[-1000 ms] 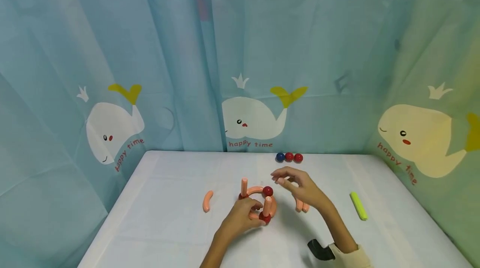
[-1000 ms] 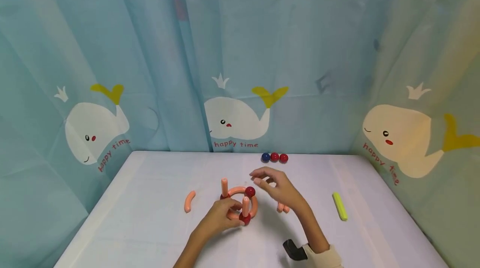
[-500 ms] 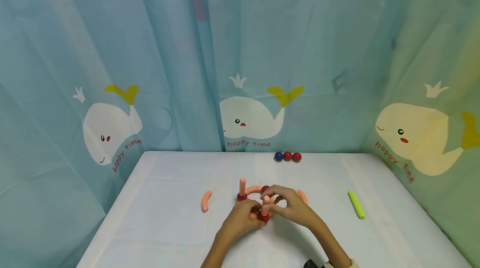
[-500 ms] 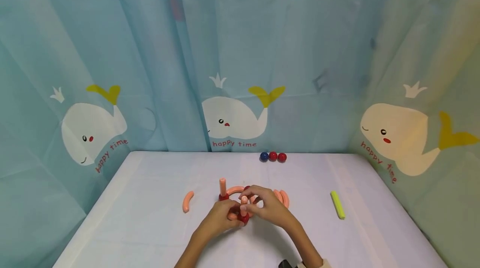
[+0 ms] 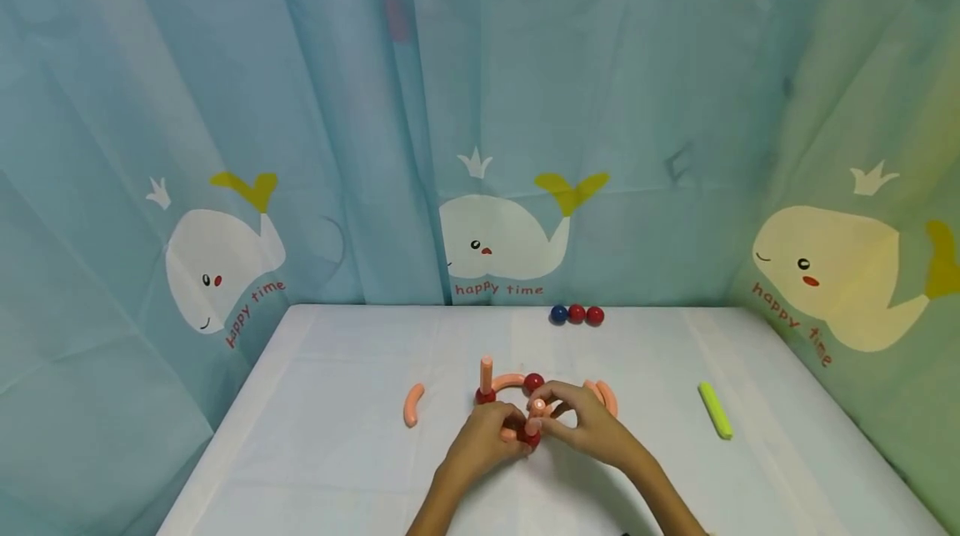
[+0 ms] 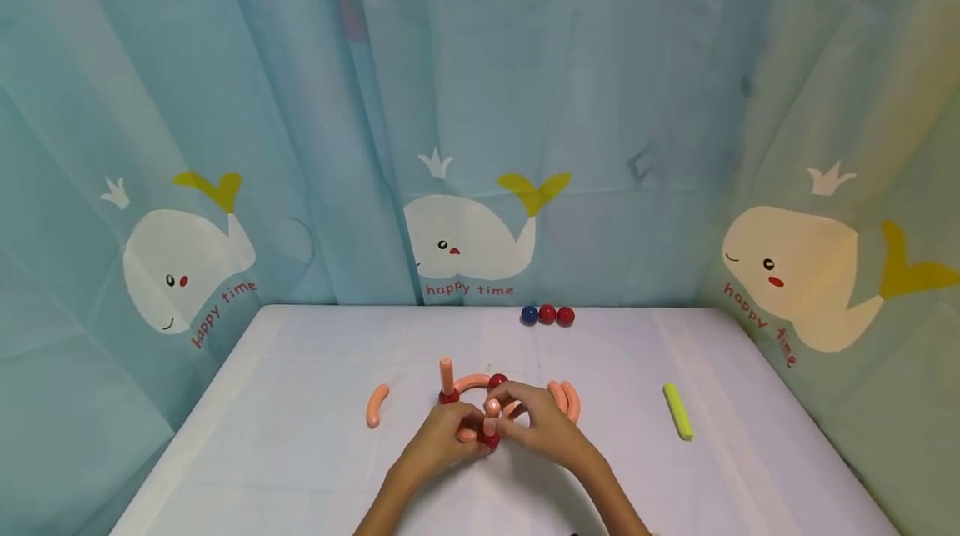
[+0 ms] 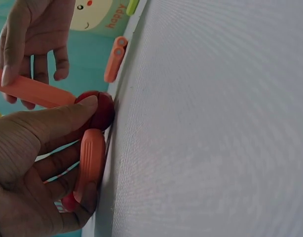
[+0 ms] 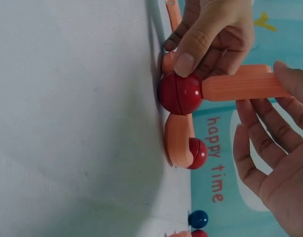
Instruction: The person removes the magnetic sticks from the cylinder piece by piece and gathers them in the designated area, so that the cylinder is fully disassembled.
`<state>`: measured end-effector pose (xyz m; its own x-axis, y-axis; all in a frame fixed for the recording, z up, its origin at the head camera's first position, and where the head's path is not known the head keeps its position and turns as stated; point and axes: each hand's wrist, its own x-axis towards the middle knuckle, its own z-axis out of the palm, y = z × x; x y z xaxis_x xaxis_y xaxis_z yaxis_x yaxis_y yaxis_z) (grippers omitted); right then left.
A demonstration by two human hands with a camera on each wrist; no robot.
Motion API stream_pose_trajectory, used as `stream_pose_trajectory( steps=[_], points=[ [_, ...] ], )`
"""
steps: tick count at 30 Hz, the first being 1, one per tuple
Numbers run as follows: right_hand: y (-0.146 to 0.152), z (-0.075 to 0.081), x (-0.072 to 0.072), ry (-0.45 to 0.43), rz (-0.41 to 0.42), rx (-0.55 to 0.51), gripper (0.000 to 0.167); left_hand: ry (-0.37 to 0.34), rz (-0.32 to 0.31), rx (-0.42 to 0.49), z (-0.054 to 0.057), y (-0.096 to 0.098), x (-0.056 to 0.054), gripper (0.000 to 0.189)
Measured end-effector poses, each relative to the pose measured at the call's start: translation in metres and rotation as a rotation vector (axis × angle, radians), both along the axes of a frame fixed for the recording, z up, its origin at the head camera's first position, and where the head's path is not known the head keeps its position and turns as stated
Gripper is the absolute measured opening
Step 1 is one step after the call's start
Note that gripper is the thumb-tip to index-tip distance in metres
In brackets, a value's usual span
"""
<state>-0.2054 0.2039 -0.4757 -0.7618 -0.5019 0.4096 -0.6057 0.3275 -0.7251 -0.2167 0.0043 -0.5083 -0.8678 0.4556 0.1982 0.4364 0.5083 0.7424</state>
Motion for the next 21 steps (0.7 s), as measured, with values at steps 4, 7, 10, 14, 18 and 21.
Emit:
stream_pose_trajectory(
  steps=[4, 7, 10, 14, 18, 21],
  points=[
    [-0.0002, -0.0016, 0.0009, 0.007, -0.009, 0.032, 0.015, -0.001, 0.007, 0.010, -0.0003, 0.0004, 0.0015, 0.021],
    [-0.0007, -0.0027, 0.0023, 0.029, -0.011, 0.069, 0.013, 0.006, 0.023, 0.010, -0.0015, 0.0004, 0.0029, 0.018],
    [-0.0006, -0.0042, 0.0034, 0.046, -0.014, 0.086, 0.012, 0.015, 0.037, 0.012, -0.0032, 0.0012, 0.0032, 0.018],
    [-0.0001, -0.0049, 0.0047, 0.048, -0.021, 0.077, 0.012, 0.049, 0.042, 0.009, -0.0040, 0.0018, 0.0024, 0.017],
    [0.0005, -0.0055, 0.0064, 0.044, -0.012, 0.040, 0.013, 0.058, 0.039, 0.006, -0.0030, 0.0009, 0.0027, 0.017],
    [0.0016, -0.0082, 0.0075, 0.026, -0.017, 0.011, 0.013, 0.034, 0.039, -0.002, -0.0022, -0.0001, 0.0035, 0.019]
  ],
)
